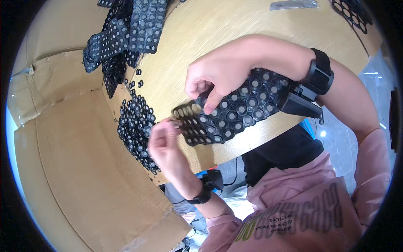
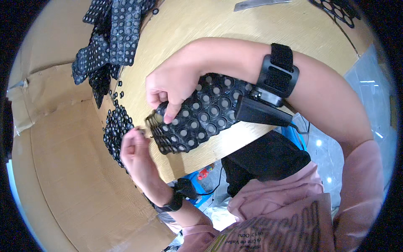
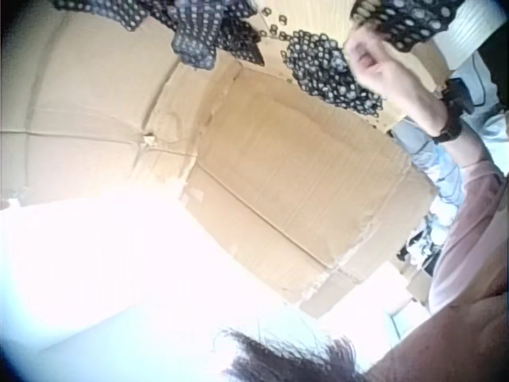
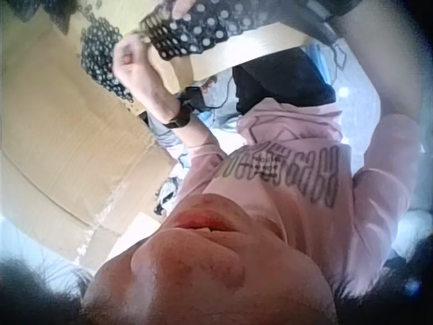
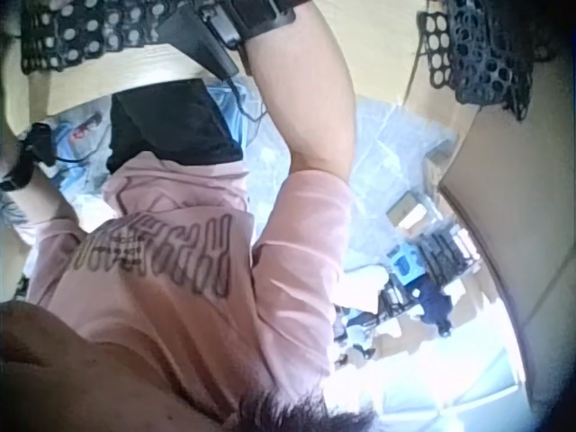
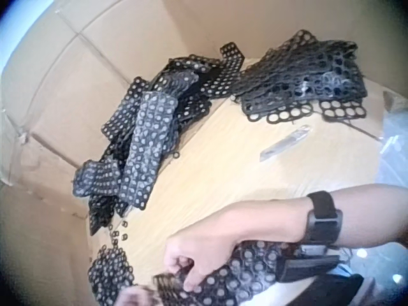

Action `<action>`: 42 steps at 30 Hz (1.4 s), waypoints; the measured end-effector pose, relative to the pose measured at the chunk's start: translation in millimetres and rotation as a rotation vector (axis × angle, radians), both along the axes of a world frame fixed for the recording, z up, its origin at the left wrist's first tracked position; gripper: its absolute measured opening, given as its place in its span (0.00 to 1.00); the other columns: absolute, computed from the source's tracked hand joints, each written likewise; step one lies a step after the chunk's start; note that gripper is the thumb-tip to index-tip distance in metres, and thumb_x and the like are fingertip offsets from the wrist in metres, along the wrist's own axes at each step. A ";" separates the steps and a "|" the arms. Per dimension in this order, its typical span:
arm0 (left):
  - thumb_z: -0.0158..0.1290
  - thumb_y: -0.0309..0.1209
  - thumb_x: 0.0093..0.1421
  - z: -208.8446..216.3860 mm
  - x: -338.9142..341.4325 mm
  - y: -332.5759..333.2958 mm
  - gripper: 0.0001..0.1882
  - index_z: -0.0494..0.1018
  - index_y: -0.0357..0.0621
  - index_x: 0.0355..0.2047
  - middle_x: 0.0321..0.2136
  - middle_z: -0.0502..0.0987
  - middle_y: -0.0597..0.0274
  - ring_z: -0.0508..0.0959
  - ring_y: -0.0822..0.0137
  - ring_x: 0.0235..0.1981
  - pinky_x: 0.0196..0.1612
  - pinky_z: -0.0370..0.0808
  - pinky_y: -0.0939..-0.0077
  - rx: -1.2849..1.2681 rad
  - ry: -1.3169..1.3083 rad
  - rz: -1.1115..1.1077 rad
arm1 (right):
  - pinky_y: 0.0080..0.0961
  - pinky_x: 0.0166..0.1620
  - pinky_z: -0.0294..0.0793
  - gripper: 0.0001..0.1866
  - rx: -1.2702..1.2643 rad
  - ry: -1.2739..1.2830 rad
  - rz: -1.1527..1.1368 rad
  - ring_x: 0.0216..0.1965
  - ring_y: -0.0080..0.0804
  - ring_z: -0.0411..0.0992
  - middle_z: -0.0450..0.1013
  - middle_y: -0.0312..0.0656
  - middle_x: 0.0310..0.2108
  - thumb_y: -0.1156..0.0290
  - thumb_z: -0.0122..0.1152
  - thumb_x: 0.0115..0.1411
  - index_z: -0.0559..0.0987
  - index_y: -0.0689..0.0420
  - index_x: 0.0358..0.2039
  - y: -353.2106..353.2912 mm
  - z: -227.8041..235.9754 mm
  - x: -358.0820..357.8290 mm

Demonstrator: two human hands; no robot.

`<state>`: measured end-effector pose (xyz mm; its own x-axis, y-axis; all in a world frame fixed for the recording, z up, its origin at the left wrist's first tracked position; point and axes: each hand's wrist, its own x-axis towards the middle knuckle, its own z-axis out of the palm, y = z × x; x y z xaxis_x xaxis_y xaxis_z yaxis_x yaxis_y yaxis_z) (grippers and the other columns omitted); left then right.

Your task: Cutting and assembling plastic battery holder components.

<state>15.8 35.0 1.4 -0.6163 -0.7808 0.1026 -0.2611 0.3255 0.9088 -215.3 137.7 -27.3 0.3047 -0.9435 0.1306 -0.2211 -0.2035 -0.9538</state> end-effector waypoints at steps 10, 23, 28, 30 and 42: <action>0.49 0.32 0.66 22.2 20.8 -77.3 0.22 0.66 0.30 0.56 0.47 0.75 0.43 0.77 0.59 0.46 0.48 0.74 0.69 -0.430 -0.143 0.283 | 0.20 0.35 0.73 0.09 0.157 0.180 0.023 0.29 0.21 0.74 0.78 0.40 0.27 0.73 0.68 0.53 0.78 0.65 0.30 14.6 22.6 -16.1; 0.56 0.23 0.60 9.7 -32.2 58.0 0.12 0.74 0.30 0.43 0.32 0.79 0.56 0.79 0.71 0.34 0.39 0.76 0.79 -0.261 -0.246 -0.134 | 0.23 0.30 0.71 0.09 -0.033 0.163 -0.098 0.23 0.24 0.72 0.76 0.40 0.21 0.71 0.70 0.49 0.81 0.63 0.27 4.6 8.1 -5.4; 0.58 0.25 0.60 4.8 -32.2 54.8 0.11 0.75 0.30 0.40 0.30 0.79 0.58 0.78 0.74 0.33 0.37 0.74 0.82 -0.092 -0.200 -0.114 | 0.23 0.31 0.73 0.09 -0.067 0.111 -0.086 0.25 0.26 0.75 0.77 0.42 0.21 0.71 0.71 0.48 0.81 0.63 0.27 1.6 4.0 1.2; 0.58 0.25 0.60 2.5 -29.7 46.7 0.10 0.76 0.31 0.40 0.30 0.79 0.60 0.77 0.75 0.32 0.36 0.74 0.84 -0.063 -0.192 -0.127 | 0.22 0.31 0.73 0.09 -0.086 0.043 -0.108 0.25 0.25 0.75 0.77 0.43 0.22 0.72 0.71 0.48 0.81 0.64 0.27 5.0 6.5 3.9; 0.52 0.25 0.64 -3.9 -9.6 8.9 0.08 0.74 0.33 0.40 0.30 0.78 0.62 0.75 0.76 0.30 0.37 0.71 0.86 0.152 -0.015 -0.166 | 0.20 0.28 0.71 0.08 0.057 -0.042 -0.031 0.24 0.20 0.73 0.78 0.39 0.23 0.72 0.69 0.51 0.80 0.64 0.28 9.2 13.9 -9.6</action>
<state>6.2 44.0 -2.5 -0.7380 -0.6746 -0.0189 -0.2292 0.2243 0.9472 -224.9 146.9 -13.4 0.2705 -0.9586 0.0890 -0.1859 -0.1427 -0.9722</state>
